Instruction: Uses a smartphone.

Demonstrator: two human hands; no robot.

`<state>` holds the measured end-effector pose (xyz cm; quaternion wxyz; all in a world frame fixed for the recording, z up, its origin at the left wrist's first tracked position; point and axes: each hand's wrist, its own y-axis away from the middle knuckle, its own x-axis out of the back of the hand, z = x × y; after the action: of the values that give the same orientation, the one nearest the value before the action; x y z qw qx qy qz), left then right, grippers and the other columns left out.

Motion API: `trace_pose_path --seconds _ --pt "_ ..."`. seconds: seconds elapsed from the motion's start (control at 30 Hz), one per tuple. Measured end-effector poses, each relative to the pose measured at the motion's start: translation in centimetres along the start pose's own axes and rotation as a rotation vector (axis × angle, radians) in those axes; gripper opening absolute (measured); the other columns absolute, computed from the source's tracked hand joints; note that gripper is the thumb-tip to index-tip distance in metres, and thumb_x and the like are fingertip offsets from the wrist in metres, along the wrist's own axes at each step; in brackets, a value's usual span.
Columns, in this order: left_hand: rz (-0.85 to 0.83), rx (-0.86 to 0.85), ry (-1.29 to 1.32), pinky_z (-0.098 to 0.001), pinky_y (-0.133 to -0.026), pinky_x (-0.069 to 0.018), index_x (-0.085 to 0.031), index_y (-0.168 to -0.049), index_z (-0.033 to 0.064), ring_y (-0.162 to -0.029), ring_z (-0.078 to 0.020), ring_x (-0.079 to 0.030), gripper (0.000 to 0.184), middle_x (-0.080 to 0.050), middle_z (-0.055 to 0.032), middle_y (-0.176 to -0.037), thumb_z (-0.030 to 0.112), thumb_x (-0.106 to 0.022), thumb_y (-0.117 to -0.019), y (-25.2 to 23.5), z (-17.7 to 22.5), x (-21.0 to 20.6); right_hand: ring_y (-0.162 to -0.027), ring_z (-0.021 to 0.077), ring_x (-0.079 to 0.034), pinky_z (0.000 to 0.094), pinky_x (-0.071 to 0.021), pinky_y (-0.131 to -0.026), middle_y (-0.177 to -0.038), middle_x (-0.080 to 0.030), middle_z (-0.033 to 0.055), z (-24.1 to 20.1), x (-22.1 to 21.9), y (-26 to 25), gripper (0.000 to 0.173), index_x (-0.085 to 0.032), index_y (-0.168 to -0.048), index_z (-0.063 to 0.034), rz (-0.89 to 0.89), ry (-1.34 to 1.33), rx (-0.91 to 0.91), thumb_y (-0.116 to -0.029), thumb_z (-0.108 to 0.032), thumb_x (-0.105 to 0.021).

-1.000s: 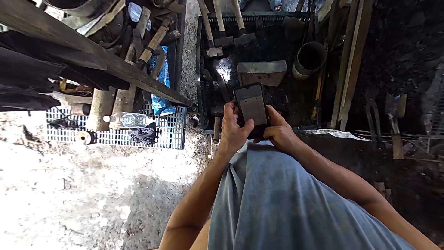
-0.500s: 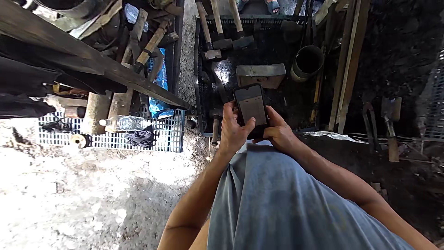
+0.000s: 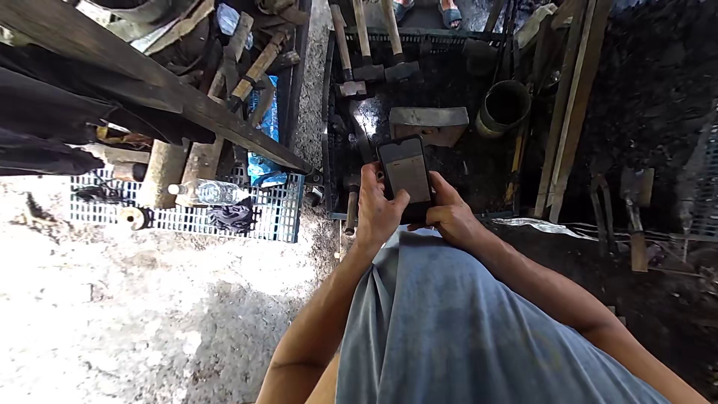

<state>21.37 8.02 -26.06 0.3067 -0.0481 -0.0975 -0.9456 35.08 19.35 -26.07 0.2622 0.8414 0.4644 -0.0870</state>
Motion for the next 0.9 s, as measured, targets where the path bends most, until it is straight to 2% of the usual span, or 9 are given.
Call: trace_pose_path --seconds 0.07,0.13,0.47,0.6,0.73,0.9 --pt "-0.005 -0.052 0.126 -0.0377 -0.082 -0.0644 -0.040 -0.139 0.0045 -0.101 -0.0200 -0.074 0.060 -0.073 -0.0110 -0.115 -0.002 -0.063 -0.0842 -1.0 -0.3 0.0 -0.104 0.0381 -0.071 0.0555 -0.0645 -0.072 -0.131 -0.062 0.0214 0.1 0.1 0.0 0.079 -0.037 -0.150 -0.0094 -0.019 -0.022 0.007 -0.0749 0.016 -0.046" --pt "-0.016 -0.065 0.201 -0.0379 -0.086 -0.0636 -0.040 -0.138 0.0001 -0.103 -0.0207 -0.073 0.059 -0.072 -0.0131 -0.115 -0.003 -0.062 -0.0838 -1.2 -0.5 0.0 -0.104 0.0386 -0.071 0.0560 -0.0643 -0.072 -0.131 -0.062 0.0221 0.3 0.3 0.1 0.078 -0.036 -0.150 -0.0084 -0.042 -0.032 0.021 -0.0761 0.016 -0.046" --pt "-0.090 -0.079 0.235 -0.0411 -0.089 -0.0627 -0.040 -0.141 -0.0006 -0.106 -0.0239 -0.073 0.060 -0.073 -0.0148 -0.117 -0.004 -0.060 -0.0849 -0.6 -0.5 0.3 -0.105 0.0419 -0.070 0.0598 -0.0634 -0.072 -0.132 -0.061 0.0242 0.4 0.9 0.9 0.079 -0.034 -0.151 -0.0087 -0.075 -0.103 0.029 -0.0770 0.018 -0.041" --pt "-0.093 -0.081 0.247 -0.0409 -0.091 -0.0626 -0.040 -0.142 -0.0008 -0.108 -0.0244 -0.072 0.060 -0.072 -0.0151 -0.119 -0.005 -0.061 -0.0858 -0.3 -0.2 0.2 -0.111 0.0445 -0.067 0.0632 -0.0623 -0.076 -0.136 -0.058 0.0256 0.4 1.2 1.1 0.083 -0.029 -0.153 -0.0088 -0.123 -0.127 0.025 -0.0753 0.019 -0.042" --pt "-0.099 -0.084 0.256 -0.0406 -0.091 -0.0627 -0.039 -0.143 -0.0011 -0.108 -0.0247 -0.072 0.060 -0.072 -0.0154 -0.120 -0.006 -0.059 -0.0867 0.0 0.0 0.1 -0.110 0.0429 -0.068 0.0611 -0.0629 -0.077 -0.133 -0.059 0.0257 0.4 1.1 1.4 0.086 -0.027 -0.152 -0.0093 -0.138 -0.143 0.028 -0.0741 0.020 -0.046" --pt "-0.101 -0.091 0.272 -0.0406 -0.090 -0.0624 -0.038 -0.143 -0.0017 -0.107 -0.0246 -0.072 0.060 -0.072 -0.0158 -0.118 -0.007 -0.058 -0.0859 0.3 -0.1 -0.1 -0.107 0.0416 -0.069 0.0587 -0.0640 -0.074 -0.132 -0.061 0.0242 0.5 1.0 1.6 0.083 -0.029 -0.152 -0.0095 -0.101 -0.100 0.022 -0.0765 0.021 -0.045"
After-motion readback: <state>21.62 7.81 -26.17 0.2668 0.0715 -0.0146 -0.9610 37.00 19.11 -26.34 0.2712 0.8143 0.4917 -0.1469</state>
